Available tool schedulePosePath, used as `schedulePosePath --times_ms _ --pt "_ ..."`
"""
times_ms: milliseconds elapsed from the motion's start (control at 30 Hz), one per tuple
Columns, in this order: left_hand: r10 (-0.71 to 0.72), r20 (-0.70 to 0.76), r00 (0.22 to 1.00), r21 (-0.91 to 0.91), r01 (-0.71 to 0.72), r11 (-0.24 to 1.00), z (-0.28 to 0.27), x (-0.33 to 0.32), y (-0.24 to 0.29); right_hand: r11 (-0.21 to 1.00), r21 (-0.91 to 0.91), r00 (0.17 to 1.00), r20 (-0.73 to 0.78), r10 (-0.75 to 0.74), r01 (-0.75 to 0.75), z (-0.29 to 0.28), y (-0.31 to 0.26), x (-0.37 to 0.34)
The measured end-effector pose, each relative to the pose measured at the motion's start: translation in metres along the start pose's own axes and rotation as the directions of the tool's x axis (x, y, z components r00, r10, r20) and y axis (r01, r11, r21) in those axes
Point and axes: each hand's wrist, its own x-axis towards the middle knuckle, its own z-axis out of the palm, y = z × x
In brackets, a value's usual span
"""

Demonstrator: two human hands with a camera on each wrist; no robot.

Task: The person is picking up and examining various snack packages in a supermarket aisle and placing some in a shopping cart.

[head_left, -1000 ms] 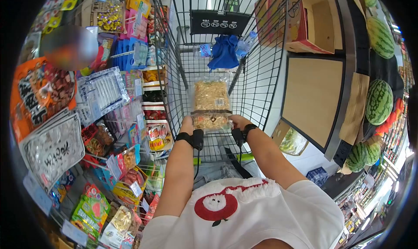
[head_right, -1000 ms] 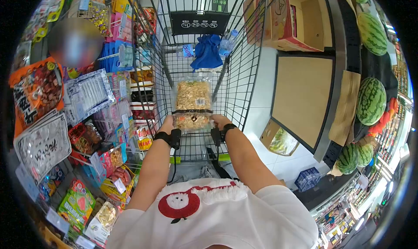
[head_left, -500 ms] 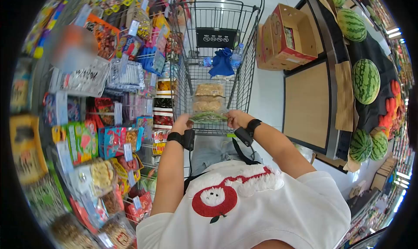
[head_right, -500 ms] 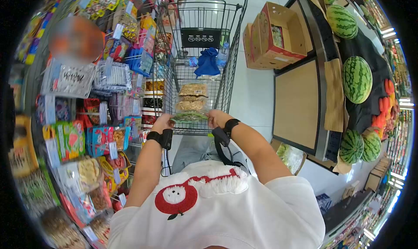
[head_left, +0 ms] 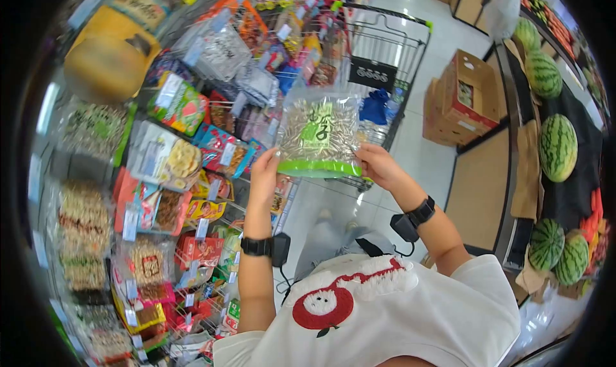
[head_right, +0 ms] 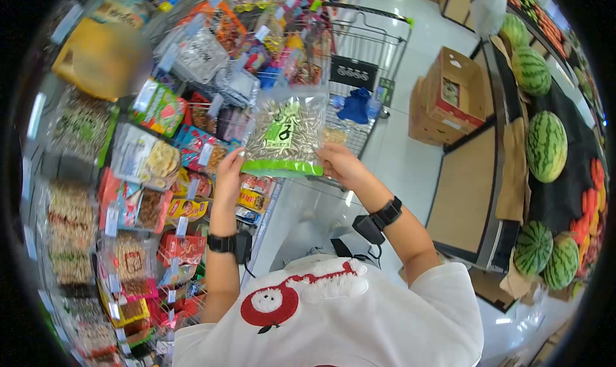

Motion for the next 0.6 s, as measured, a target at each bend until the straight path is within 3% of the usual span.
schedulePosePath --times_ms 33,133,167,267,300,400,433,533,567,600 --pt "0.067 0.017 0.998 -0.009 -0.067 0.998 -0.011 -0.016 0.009 0.990 -0.101 0.995 -0.027 -0.098 0.095 0.017 -0.003 -0.008" --pt "0.277 -0.037 0.960 0.015 -0.276 0.961 -0.036 -0.064 0.028 0.848 -0.346 0.915 0.200 -0.351 0.401 0.048 -0.004 -0.020" --pt "0.323 -0.070 0.944 -0.020 -0.325 0.946 -0.044 -0.076 0.031 0.821 -0.332 0.882 0.255 -0.396 0.464 0.066 -0.008 -0.030" --pt "0.474 0.031 0.880 -0.158 -0.464 0.871 -0.065 -0.116 0.041 0.709 -0.143 0.696 0.400 -0.597 0.691 0.106 0.004 -0.038" --pt "0.484 0.028 0.875 -0.177 -0.472 0.864 -0.078 -0.126 0.037 0.726 -0.144 0.701 0.437 -0.563 0.673 0.114 0.006 -0.041" --pt "0.532 0.000 0.847 -0.229 -0.518 0.824 -0.103 -0.165 0.047 0.674 -0.090 0.616 0.508 -0.602 0.733 0.147 0.024 -0.049" --pt "0.492 -0.027 0.870 -0.187 -0.488 0.853 -0.111 -0.179 0.051 0.680 -0.076 0.617 0.504 -0.605 0.729 0.157 0.033 -0.051" --pt "0.658 -0.019 0.753 0.076 -0.655 0.752 -0.123 -0.210 0.064 0.710 -0.033 0.595 0.574 -0.563 0.703 0.181 0.053 -0.054" --pt "0.637 -0.049 0.769 0.058 -0.635 0.771 -0.133 -0.216 0.057 0.679 -0.043 0.571 0.582 -0.579 0.733 0.189 0.063 -0.050" --pt "0.638 -0.019 0.770 0.010 -0.637 0.770 -0.142 -0.226 0.056 0.744 0.017 0.594 0.590 -0.546 0.668 0.197 0.071 -0.047"
